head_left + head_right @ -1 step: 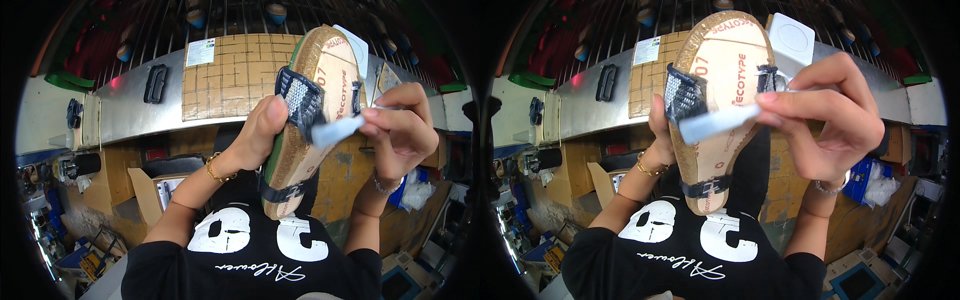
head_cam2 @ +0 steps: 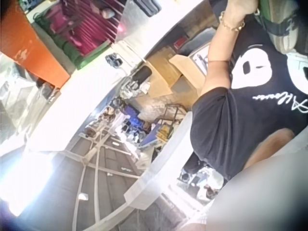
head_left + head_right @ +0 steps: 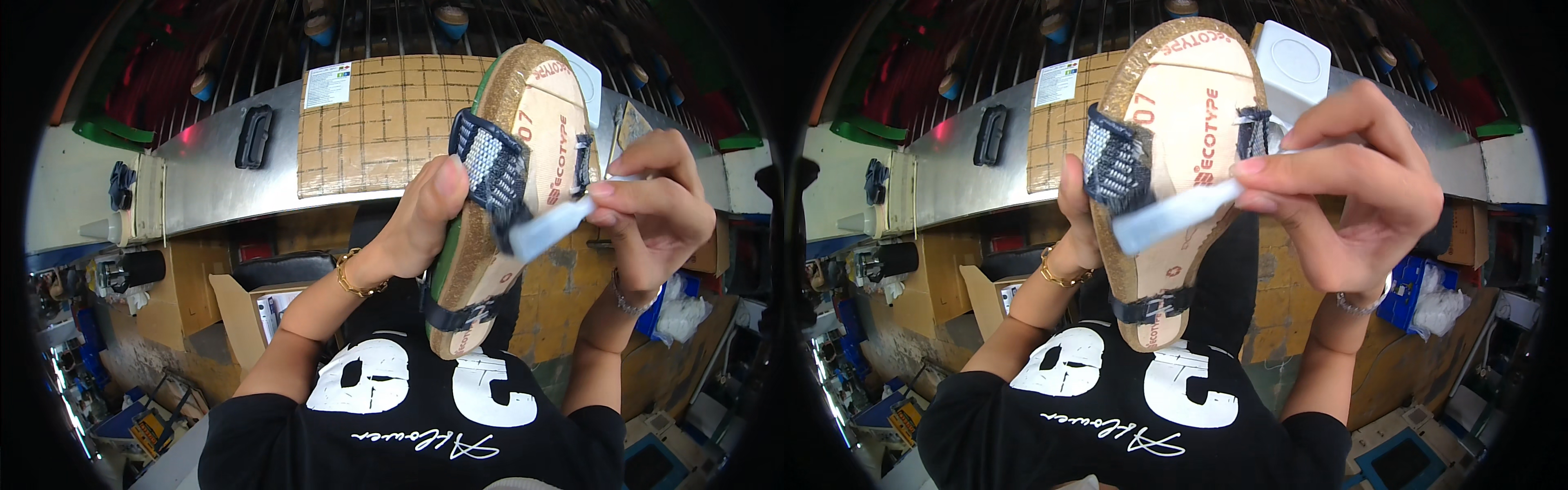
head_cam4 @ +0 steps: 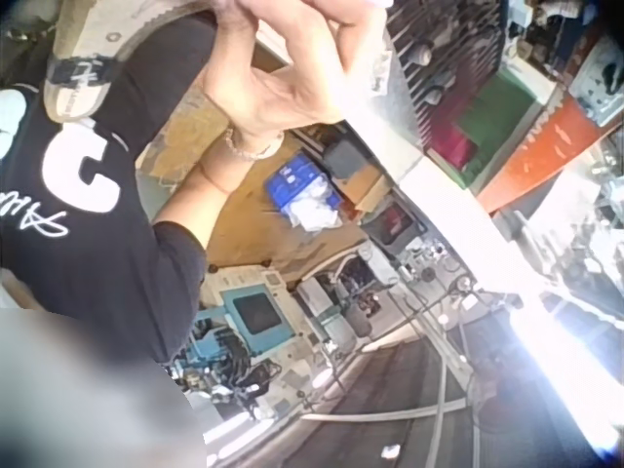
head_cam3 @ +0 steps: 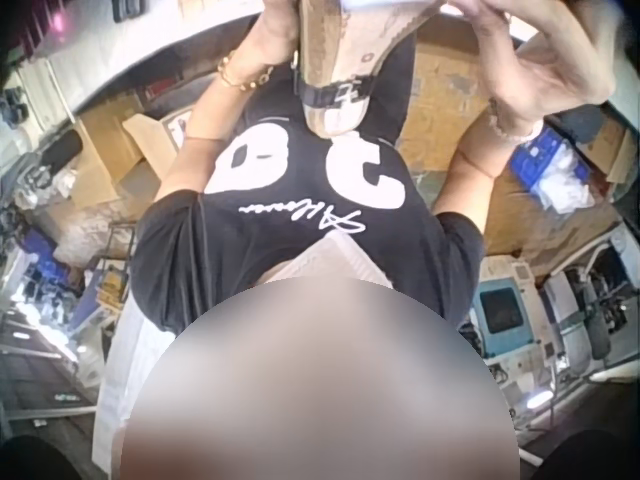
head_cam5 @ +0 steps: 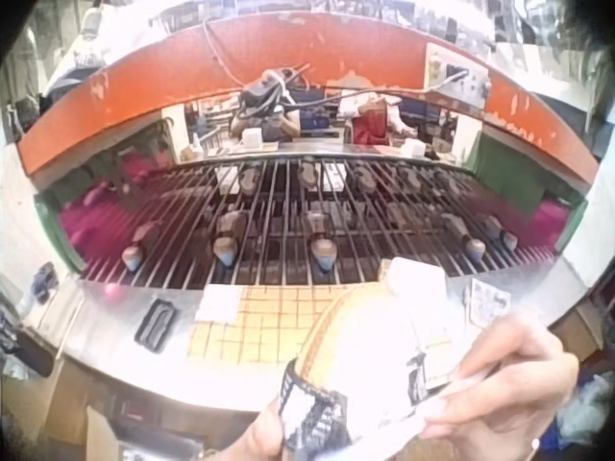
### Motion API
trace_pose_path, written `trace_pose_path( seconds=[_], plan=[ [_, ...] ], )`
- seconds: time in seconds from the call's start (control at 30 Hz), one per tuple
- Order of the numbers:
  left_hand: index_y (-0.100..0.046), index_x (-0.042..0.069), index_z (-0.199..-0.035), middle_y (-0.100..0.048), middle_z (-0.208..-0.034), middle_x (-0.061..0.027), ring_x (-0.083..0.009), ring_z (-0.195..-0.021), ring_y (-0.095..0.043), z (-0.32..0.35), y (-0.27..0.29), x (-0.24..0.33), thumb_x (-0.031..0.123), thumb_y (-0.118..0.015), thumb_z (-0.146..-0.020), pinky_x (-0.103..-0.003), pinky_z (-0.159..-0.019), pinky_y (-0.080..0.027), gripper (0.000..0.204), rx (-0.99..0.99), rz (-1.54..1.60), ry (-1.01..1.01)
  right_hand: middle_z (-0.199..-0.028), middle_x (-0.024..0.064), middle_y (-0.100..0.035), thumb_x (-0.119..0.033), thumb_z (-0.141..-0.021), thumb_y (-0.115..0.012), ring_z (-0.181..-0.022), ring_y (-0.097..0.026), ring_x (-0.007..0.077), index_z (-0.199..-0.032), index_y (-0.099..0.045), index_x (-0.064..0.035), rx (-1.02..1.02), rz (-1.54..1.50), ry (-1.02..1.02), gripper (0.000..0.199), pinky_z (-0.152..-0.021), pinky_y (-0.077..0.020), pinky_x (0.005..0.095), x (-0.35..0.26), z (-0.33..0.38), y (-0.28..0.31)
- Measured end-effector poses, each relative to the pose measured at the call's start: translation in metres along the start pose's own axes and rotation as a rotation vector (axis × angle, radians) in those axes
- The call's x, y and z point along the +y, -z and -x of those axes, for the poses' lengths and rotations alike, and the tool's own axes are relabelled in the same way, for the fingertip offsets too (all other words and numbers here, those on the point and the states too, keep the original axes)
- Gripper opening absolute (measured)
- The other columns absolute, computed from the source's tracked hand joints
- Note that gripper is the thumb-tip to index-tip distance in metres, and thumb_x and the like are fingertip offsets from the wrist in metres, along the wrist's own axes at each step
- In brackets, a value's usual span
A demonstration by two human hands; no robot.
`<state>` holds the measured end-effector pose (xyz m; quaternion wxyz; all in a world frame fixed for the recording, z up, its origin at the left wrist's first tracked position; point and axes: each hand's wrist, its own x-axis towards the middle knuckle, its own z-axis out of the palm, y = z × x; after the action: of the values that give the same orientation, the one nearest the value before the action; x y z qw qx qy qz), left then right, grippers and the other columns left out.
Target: The person applies glue to the soles of multiple sandals using a brush. They repeatedly dip the brush into a container and spread the adhesive along the edges and surfaces of the sandal soles, handling each sandal one at a time.
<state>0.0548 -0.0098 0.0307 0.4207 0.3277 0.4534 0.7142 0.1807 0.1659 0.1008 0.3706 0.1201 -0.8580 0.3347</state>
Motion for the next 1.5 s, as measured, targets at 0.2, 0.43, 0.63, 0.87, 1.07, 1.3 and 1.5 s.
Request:
trace_pose_path(
  seconds=[0.2, 0.43, 0.63, 0.87, 1.07, 1.3, 1.5],
  plan=[
    [-0.044, -0.001, -0.141, -0.062, -0.128, -0.0165, -0.0214, -0.116, -0.063, -0.007, -0.001, 0.005, 0.077, -0.020, -0.097, -0.036, -0.099, -0.051, 0.093, 0.027, 0.168, -0.050, -0.080, 0.0060, -0.065, -0.001, -0.080, -0.078, -0.073, -0.054, 0.0127, -0.090, -0.078, -0.0008, 0.331, 0.067, -0.288, 0.010, -0.066, -0.0397, 0.0254, 0.017, -0.001, -0.028],
    [-0.044, 0.000, -0.142, -0.060, -0.130, -0.0151, -0.0196, -0.118, -0.060, -0.010, 0.003, 0.013, 0.081, -0.021, -0.094, -0.036, -0.101, -0.049, 0.097, 0.119, 0.071, -0.060, -0.079, 0.0030, -0.061, 0.000, -0.078, -0.080, -0.073, -0.055, 0.0115, -0.091, -0.079, -0.0028, 0.354, 0.051, -0.366, 0.014, -0.066, -0.0399, 0.0228, -0.012, 0.014, -0.051],
    [-0.045, 0.000, -0.141, -0.059, -0.131, -0.0138, -0.0186, -0.119, -0.058, -0.009, -0.001, 0.010, 0.077, -0.022, -0.097, -0.034, -0.103, -0.046, 0.092, 0.118, -0.004, -0.123, -0.083, 0.0026, -0.061, 0.001, -0.073, -0.084, -0.073, -0.054, 0.0121, -0.093, -0.079, -0.0061, 0.450, 0.282, -0.220, 0.022, -0.066, -0.0399, 0.0225, -0.013, 0.007, -0.059],
    [-0.047, 0.001, -0.140, -0.059, -0.130, -0.0131, -0.0183, -0.118, -0.057, -0.008, -0.001, 0.016, 0.078, -0.020, -0.097, -0.034, -0.102, -0.046, 0.092, 0.111, -0.044, -0.117, -0.093, 0.0089, -0.061, 0.004, -0.077, -0.078, -0.084, -0.055, 0.0160, -0.093, -0.076, -0.0006, 0.305, 0.260, -0.092, 0.016, -0.074, -0.0423, 0.0251, -0.005, 0.003, -0.039],
    [-0.046, 0.004, -0.142, -0.061, -0.130, -0.0116, -0.0175, -0.118, -0.061, -0.012, -0.001, 0.021, 0.081, -0.014, -0.093, -0.034, -0.101, -0.050, 0.097, 0.045, 0.052, -0.088, -0.094, 0.0104, -0.061, 0.002, -0.074, -0.080, -0.083, -0.054, 0.0159, -0.091, -0.076, -0.0010, 0.144, 0.131, -0.095, 0.018, -0.072, -0.0409, 0.0248, 0.005, 0.004, -0.026],
    [-0.046, 0.003, -0.142, -0.061, -0.131, -0.0121, -0.0165, -0.118, -0.061, -0.016, -0.003, 0.026, 0.081, -0.013, -0.094, -0.032, -0.102, -0.049, 0.097, 0.192, 0.184, -0.011, -0.089, 0.0101, -0.060, -0.001, -0.066, -0.083, -0.079, -0.054, 0.0169, -0.087, -0.078, -0.0040, 0.017, 0.117, -0.087, 0.022, -0.068, -0.0388, 0.0258, 0.000, 0.007, -0.021],
    [-0.046, 0.003, -0.141, -0.060, -0.130, -0.0124, -0.0168, -0.117, -0.062, -0.018, 0.007, 0.018, 0.082, -0.015, -0.093, -0.032, -0.101, -0.050, 0.097, 0.187, 0.242, -0.100, -0.082, 0.0088, -0.060, -0.007, -0.057, -0.084, -0.075, -0.054, 0.0179, -0.081, -0.079, -0.0057, -0.068, 0.093, -0.136, 0.025, -0.065, -0.0354, 0.0265, -0.005, 0.009, -0.019]
  ],
)
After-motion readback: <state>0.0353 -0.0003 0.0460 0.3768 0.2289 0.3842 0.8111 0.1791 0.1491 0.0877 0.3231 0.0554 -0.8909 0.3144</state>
